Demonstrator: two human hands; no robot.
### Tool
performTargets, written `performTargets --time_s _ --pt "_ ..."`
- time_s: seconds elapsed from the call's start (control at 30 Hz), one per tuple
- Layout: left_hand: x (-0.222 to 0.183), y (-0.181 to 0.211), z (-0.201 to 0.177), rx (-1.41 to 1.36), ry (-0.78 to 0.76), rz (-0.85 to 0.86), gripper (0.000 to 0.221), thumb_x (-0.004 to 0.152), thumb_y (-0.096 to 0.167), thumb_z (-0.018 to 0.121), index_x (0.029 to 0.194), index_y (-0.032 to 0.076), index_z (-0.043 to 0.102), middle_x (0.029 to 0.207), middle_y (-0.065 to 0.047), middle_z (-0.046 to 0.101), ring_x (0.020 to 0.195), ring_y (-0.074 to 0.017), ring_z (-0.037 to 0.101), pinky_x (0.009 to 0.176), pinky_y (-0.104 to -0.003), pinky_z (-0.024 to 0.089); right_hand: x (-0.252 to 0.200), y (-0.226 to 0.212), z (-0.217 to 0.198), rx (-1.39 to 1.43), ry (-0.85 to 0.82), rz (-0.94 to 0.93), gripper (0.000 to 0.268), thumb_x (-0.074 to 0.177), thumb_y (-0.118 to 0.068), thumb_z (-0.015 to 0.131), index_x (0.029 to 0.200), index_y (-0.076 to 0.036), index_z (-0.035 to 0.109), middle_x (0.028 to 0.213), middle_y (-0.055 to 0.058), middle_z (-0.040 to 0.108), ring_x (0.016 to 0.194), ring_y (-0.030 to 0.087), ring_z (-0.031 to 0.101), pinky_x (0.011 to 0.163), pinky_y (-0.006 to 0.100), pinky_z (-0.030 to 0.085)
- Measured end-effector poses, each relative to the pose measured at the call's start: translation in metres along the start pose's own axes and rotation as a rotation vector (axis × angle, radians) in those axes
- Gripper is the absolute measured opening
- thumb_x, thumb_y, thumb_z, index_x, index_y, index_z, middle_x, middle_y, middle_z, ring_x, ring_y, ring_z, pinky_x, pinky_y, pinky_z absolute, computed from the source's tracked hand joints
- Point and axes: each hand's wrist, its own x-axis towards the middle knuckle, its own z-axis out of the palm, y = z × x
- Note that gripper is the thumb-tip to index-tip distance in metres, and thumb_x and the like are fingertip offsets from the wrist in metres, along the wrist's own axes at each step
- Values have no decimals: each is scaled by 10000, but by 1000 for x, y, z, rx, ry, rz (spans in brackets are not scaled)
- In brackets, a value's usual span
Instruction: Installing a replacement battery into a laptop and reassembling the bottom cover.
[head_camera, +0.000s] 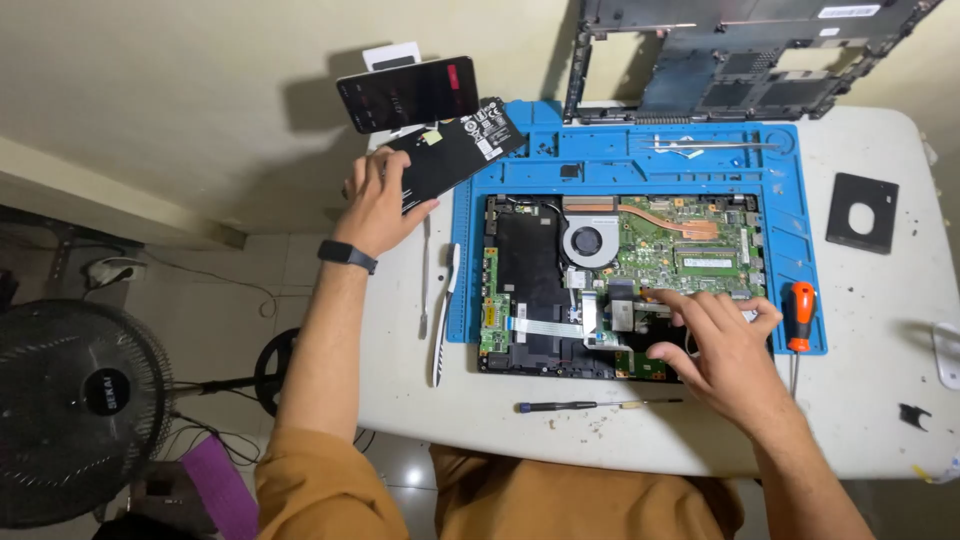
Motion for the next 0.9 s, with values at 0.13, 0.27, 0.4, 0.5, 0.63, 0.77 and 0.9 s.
performTargets --time_s 0.13,0.27,0.4,0.5,0.63,0.77,0.9 --pt "-23 22 -16 -55 59 91 615 895 392 820 1203 48 415 1335 -208 467 1188 -403 413 919 -594 483 -4 9 -16 31 -12 95 578 927 -636 482 1380 -300 607 937 -84 562 964 133 590 948 393 191" --pt "-45 44 -32 -63 91 153 621 886 392 822 1138 50 370 1403 -251 437 1216 -432 418 956 -633 469 -11 20 -22 60 73 167 510 976 -580 485 1366 -276 609 971 -77 569 961 127 575 959 377 175" --pt "-68 84 -46 -93 65 212 687 838 427 830 1162 81 333 1465 -273 390 1295 -457 420 983 -632 543 -21 29 -32 103 221 194 326 1033 -334 618 1326 -197 661 936 -45 554 842 107 516 921 362 183" --pt "-85 130 -44 -89 50 352 703 816 544 808 1132 109 355 1468 -238 405 1306 -463 427 1075 -638 469 -39 50 -27 122 282 217 223 1036 -316 641 1163 -133 655 1047 -21 600 898 161 542 1027 379 269" --pt "-102 183 -26 -128 -39 447 705 843 585 786 1150 121 354 1493 -198 357 1321 -441 413 1064 -668 452 -50 51 -44 230 244 145 323 972 -254 675 1178 -22 584 1123 113 611 1071 276 582 995 407 434" --pt "-109 217 -11 -99 37 562 632 899 574 756 1098 95 396 1426 -224 456 1211 -401 461 985 -561 445 -53 40 -55 325 19 176 714 813 -396 745 1377 -17 523 1432 157 559 1356 309 524 1148 455 403" --pt "-112 229 8 -112 25 574 616 904 566 754 1091 84 419 1409 -241 454 1201 -416 458 991 -594 429 -55 38 -47 292 -58 81 850 790 -452 753 1450 -11 448 1533 188 484 1418 348 462 1179 490 373"
